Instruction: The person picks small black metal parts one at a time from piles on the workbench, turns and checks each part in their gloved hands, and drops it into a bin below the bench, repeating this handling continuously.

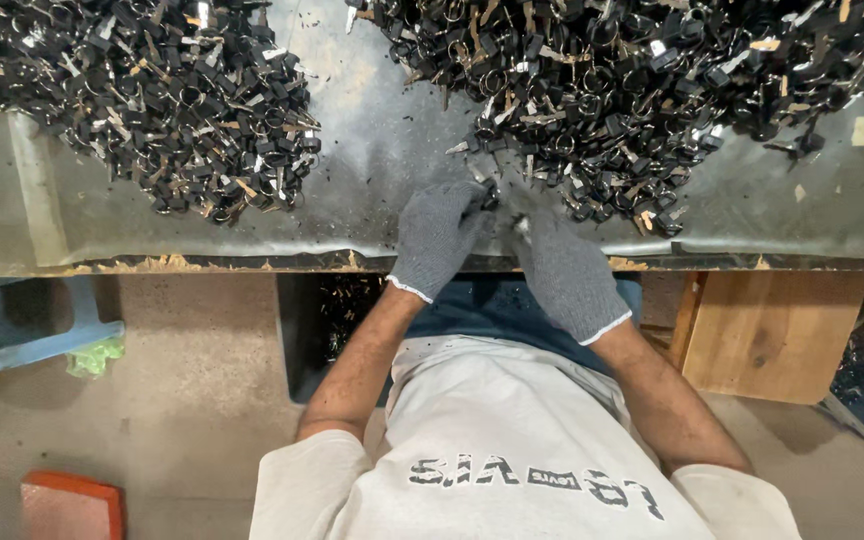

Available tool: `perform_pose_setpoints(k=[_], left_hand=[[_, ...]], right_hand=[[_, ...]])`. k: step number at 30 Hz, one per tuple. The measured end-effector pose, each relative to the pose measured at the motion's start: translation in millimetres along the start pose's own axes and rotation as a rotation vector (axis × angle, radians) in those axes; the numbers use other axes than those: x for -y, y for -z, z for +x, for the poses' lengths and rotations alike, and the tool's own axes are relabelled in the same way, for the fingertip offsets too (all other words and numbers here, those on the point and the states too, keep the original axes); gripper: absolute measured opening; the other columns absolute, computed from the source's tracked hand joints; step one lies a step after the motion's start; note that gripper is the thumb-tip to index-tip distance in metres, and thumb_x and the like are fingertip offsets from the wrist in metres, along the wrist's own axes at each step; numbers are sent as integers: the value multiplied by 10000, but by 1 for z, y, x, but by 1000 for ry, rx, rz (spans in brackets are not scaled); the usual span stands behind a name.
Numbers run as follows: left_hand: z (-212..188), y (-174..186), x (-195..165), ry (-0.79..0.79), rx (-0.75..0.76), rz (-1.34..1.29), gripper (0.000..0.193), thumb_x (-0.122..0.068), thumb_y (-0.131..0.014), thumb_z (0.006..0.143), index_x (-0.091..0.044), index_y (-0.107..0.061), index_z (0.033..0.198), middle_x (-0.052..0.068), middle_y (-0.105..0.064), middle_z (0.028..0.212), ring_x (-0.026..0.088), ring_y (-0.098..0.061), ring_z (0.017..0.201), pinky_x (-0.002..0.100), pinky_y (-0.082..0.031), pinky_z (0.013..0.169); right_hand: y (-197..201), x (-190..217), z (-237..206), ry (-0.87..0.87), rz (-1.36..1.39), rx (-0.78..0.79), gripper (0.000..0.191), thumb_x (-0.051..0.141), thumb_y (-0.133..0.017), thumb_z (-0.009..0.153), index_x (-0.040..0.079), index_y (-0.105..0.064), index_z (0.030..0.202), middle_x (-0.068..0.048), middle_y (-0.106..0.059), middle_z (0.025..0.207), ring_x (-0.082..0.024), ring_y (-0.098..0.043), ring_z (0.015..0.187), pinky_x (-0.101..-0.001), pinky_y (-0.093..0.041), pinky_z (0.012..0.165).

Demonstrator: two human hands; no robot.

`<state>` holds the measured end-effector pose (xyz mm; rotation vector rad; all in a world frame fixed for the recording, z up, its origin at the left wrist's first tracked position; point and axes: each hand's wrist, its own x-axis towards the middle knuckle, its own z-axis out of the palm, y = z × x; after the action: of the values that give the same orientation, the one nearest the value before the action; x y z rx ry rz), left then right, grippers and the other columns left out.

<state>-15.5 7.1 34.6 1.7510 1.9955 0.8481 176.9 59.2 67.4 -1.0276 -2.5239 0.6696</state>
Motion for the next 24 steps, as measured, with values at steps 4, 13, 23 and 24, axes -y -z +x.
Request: perform_pose_setpoints(k=[4,13,23,24], left_hand=[[-5,-10,2,-126,-33,19,175,-138,-743,848,-103,-683,1008,105,-715,949,319,-678,907,469,-498,821],[-8,-17,1,-237,56,189,168,-104,-645,870,-47,-648,1028,165,-657,971,354,-625,967,490,-478,840],[-20,-27,8,-192,-21,150,242,-80,-652,863,-64,-634,1104,163,-675,1023,347,-640,988,486,-485,883],[-20,-29,9,-176,16,174,216,-82,-670,888,-72,-640,1102,156,-677,1005,346,-644,977,491,-486,879]], right_hand=[[-15,-9,7,-131,-38,197,482,239,-602,1007,-38,-501,1388,-265,-713,908,-407,-722,717,-496,-581,586],[-38,-7,7,-156,-340,288,327,139,-559,1033,-52,-565,1299,-225,-700,790,-370,-722,650,-472,-581,535],[-24,-2,14,-175,-315,262,261,188,-523,1061,24,-502,1264,-214,-707,910,-386,-728,771,-499,-582,610],[-24,-4,15,-175,-402,243,168,186,-515,1095,47,-513,1189,-192,-712,928,-377,-734,819,-490,-591,653]])
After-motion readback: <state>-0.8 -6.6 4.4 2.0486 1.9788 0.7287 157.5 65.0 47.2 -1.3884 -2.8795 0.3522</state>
